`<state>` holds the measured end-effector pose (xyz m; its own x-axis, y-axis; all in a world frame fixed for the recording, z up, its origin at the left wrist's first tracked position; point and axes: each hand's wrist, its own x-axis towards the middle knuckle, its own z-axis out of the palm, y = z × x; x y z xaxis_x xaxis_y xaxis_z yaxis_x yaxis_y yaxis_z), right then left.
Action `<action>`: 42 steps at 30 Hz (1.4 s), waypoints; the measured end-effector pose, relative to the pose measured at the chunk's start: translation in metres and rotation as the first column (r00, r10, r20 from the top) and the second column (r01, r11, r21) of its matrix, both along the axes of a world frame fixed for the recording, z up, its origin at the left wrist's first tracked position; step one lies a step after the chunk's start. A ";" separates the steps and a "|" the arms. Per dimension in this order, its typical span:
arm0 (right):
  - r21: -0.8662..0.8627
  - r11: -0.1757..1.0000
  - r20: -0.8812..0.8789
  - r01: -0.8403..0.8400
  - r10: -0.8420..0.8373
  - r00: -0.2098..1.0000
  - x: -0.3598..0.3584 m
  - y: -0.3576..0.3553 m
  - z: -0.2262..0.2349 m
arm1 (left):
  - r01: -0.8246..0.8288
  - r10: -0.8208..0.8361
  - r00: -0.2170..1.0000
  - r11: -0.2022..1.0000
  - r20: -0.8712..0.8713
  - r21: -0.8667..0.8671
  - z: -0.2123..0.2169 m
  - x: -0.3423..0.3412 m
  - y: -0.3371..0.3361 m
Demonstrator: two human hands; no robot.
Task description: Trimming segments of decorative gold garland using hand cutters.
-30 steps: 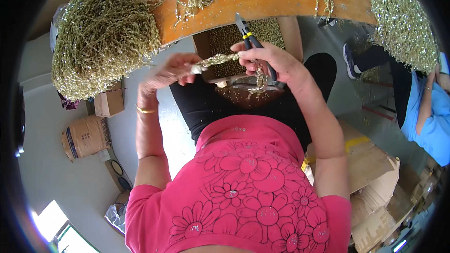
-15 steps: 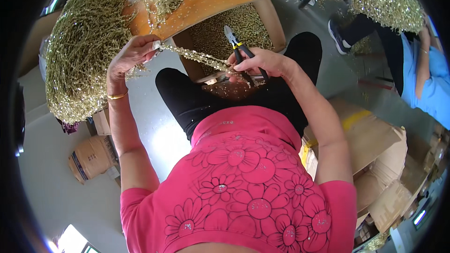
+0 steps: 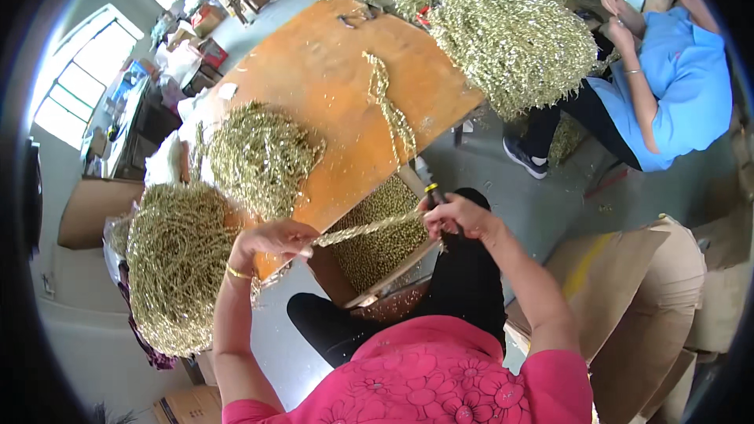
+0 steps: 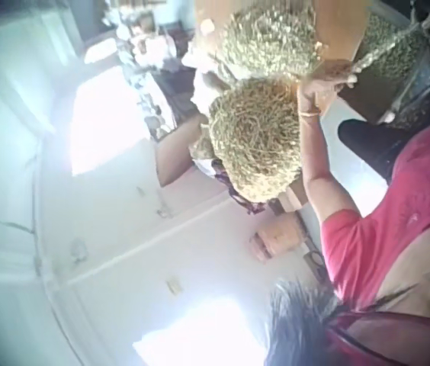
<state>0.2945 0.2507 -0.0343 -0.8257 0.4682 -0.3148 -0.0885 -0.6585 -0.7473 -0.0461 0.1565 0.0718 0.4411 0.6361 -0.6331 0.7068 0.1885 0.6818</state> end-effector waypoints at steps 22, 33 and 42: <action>0.563 0.726 0.358 0.395 -0.645 0.675 -0.008 0.189 0.008 | 0.254 0.322 0.896 0.191 -0.304 0.948 -0.092 0.139 0.333; 0.589 -0.124 -0.274 0.799 -0.960 0.054 0.040 0.147 0.022 | 0.404 0.245 0.859 0.213 -0.449 0.890 -0.112 0.159 0.313; 0.328 -0.022 -0.528 0.944 -0.833 0.164 0.018 0.067 0.042 | -0.149 0.298 0.944 0.007 0.140 0.989 -0.097 0.150 0.237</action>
<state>0.3123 0.3173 0.0081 0.3965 0.8515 0.3430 -0.4232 0.5011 -0.7548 0.1037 0.3938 -0.0248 0.1355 0.7404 0.6583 0.8394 -0.4388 0.3208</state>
